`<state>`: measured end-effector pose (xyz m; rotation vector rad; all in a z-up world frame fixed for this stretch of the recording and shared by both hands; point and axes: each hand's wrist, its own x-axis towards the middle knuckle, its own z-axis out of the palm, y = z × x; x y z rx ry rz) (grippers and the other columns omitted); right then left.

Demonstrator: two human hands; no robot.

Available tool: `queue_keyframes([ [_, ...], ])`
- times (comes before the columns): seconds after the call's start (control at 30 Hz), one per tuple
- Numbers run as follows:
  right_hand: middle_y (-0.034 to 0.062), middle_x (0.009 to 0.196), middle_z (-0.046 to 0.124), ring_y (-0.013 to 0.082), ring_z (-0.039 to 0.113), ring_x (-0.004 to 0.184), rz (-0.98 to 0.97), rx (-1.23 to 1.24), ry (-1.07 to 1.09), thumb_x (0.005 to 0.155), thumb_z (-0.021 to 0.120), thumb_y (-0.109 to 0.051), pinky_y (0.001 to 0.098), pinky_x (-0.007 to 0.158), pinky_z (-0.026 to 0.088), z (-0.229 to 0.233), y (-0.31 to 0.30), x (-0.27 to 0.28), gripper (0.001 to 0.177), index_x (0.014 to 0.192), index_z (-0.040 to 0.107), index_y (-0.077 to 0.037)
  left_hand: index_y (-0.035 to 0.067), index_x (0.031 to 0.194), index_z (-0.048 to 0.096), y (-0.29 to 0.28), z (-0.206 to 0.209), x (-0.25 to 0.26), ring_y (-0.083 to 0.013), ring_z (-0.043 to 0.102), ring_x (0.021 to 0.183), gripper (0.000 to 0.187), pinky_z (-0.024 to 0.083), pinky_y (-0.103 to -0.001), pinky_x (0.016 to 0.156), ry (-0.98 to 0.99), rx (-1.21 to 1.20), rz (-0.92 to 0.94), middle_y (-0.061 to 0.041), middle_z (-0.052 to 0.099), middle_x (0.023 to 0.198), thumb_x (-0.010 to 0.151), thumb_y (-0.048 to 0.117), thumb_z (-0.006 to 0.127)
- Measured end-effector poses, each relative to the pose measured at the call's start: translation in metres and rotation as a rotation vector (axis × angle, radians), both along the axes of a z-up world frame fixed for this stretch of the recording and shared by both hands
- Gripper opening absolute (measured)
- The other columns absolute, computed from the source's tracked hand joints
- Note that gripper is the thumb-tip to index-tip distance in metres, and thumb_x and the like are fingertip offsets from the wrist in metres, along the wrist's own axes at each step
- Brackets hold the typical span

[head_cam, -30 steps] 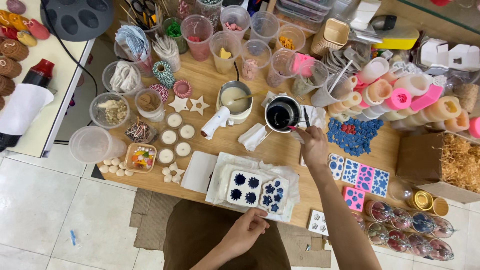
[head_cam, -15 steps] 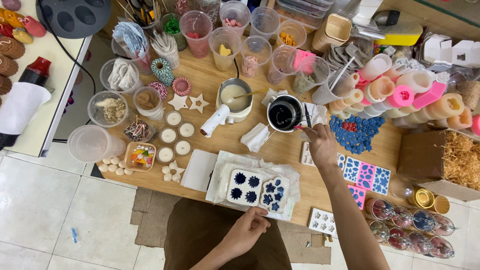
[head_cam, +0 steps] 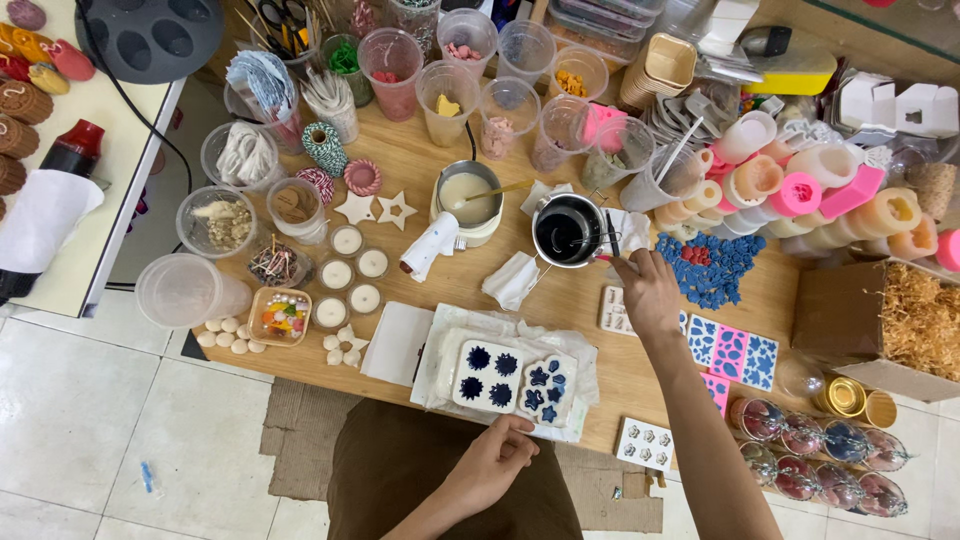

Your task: The person cleans the edges of a white candle mold using a small pink tool, while holding a container of dark blue liquid.

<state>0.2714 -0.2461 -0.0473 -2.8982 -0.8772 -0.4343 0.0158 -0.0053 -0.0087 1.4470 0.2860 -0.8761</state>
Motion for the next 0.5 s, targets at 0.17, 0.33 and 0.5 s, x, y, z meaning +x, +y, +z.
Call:
queue_keyframes([
  [0.17, 0.0107, 0.095, 0.064, 0.0300, 0.063, 0.091, -0.140, 0.292, 0.093, 0.081, 0.070, 0.003, 0.0416, 0.080, 0.052, 0.006, 0.002, -0.010, 0.037, 0.113, 0.079, -0.011, 0.006, 0.131, 0.051, -0.001, -0.002, -0.003, -0.0132, 0.068, 0.097, 0.033, 0.055, -0.029, 0.091, -0.008, -0.004, 0.013, -0.005, 0.069, 0.110, 0.103, 0.022, 0.054],
  [0.33, 0.0177, 0.088, 0.066, 0.0357, 0.067, 0.076, -0.291, 0.526, 0.211, 0.086, 0.073, -0.006, 0.0435, 0.070, 0.054, -0.013, 0.002, -0.006, 0.025, 0.110, 0.080, -0.009, 0.006, 0.130, 0.052, -0.003, -0.007, -0.005, -0.0129, 0.069, 0.096, 0.032, 0.055, -0.028, 0.089, -0.043, -0.019, 0.041, -0.006, 0.070, 0.108, 0.102, 0.021, 0.055],
  [0.5, 0.0249, 0.079, 0.070, 0.0388, 0.073, 0.073, -0.584, 0.515, 0.365, 0.087, 0.081, -0.027, 0.0445, 0.066, 0.055, -0.048, 0.003, 0.020, 0.028, 0.101, 0.079, -0.003, 0.005, 0.130, 0.052, -0.002, -0.006, -0.004, -0.0133, 0.068, 0.096, 0.032, 0.055, -0.028, 0.090, -0.037, -0.015, 0.041, -0.007, 0.070, 0.108, 0.103, 0.022, 0.055],
])
